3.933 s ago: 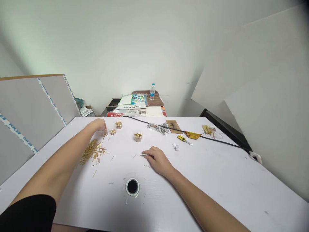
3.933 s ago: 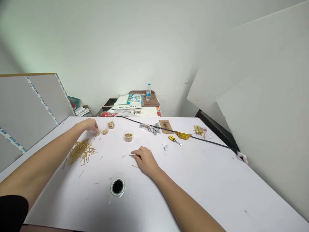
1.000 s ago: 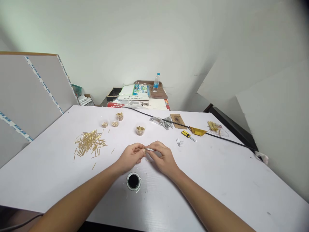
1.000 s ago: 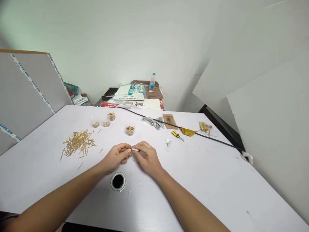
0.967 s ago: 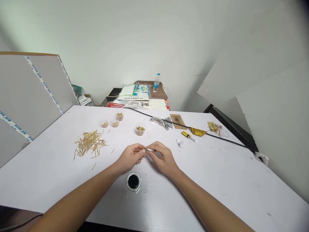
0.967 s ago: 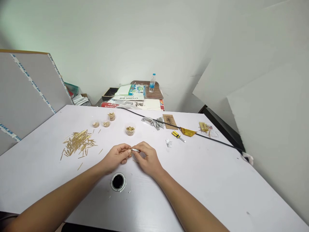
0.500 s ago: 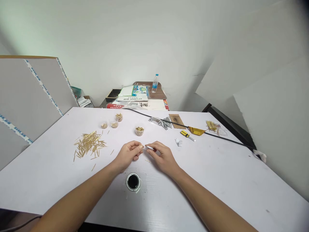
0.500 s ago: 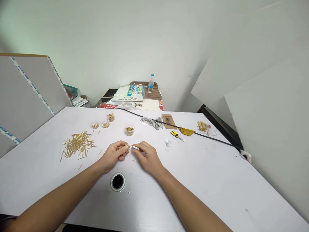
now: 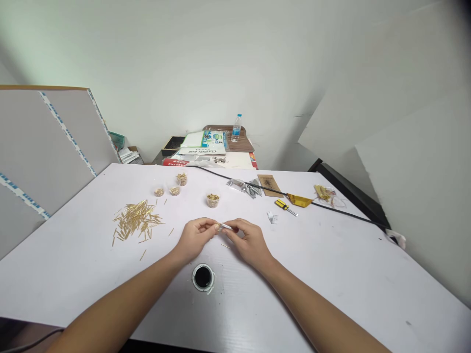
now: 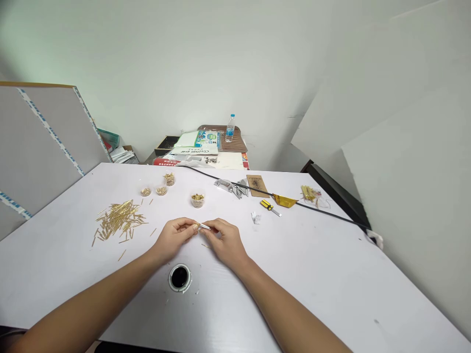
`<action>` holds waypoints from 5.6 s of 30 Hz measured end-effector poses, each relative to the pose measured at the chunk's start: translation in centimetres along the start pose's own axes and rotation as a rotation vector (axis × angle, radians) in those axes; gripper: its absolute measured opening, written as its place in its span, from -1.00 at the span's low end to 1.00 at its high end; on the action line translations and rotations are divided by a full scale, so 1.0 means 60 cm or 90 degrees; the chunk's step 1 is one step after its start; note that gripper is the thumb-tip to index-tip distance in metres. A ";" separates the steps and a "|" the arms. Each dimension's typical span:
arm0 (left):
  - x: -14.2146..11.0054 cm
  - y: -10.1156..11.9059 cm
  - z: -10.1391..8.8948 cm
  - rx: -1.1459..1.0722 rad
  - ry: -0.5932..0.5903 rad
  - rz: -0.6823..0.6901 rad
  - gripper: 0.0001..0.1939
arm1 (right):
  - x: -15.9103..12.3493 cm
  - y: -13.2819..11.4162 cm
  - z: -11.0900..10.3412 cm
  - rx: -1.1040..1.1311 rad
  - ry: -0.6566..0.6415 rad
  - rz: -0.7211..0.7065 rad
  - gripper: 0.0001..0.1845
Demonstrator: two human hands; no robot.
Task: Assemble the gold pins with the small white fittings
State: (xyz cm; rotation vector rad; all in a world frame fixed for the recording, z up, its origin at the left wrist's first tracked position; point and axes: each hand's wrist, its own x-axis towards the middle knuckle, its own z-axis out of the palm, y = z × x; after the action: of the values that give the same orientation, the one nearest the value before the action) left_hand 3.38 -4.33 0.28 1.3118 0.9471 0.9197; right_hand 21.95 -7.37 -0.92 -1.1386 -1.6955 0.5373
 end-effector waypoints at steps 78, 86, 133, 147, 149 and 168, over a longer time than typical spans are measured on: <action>-0.012 -0.002 -0.013 0.114 -0.205 -0.006 -0.49 | -0.004 -0.018 0.010 0.144 -0.053 0.104 -0.77; -0.012 0.001 -0.010 0.159 -0.199 0.004 -0.48 | -0.002 -0.012 0.014 0.188 -0.045 0.123 -0.74; -0.027 0.010 0.006 0.420 -0.098 0.203 -0.64 | 0.003 -0.016 -0.002 0.103 -0.067 0.085 -0.81; -0.023 0.031 -0.011 0.483 -0.100 0.203 -0.71 | 0.002 -0.011 0.001 0.120 -0.053 0.084 -0.80; -0.023 0.037 -0.016 0.507 -0.053 0.194 -0.77 | 0.002 -0.010 0.002 0.108 -0.044 0.089 -0.79; -0.006 0.114 -0.175 0.845 -0.018 -0.028 -0.75 | 0.003 0.012 0.012 -0.002 -0.031 0.160 -0.72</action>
State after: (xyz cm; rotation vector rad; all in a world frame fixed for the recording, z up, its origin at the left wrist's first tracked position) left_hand -6.67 -0.62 6.84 2.3466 1.6478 0.1187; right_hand 21.62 -6.78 -1.66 -1.3605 -1.6041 0.7235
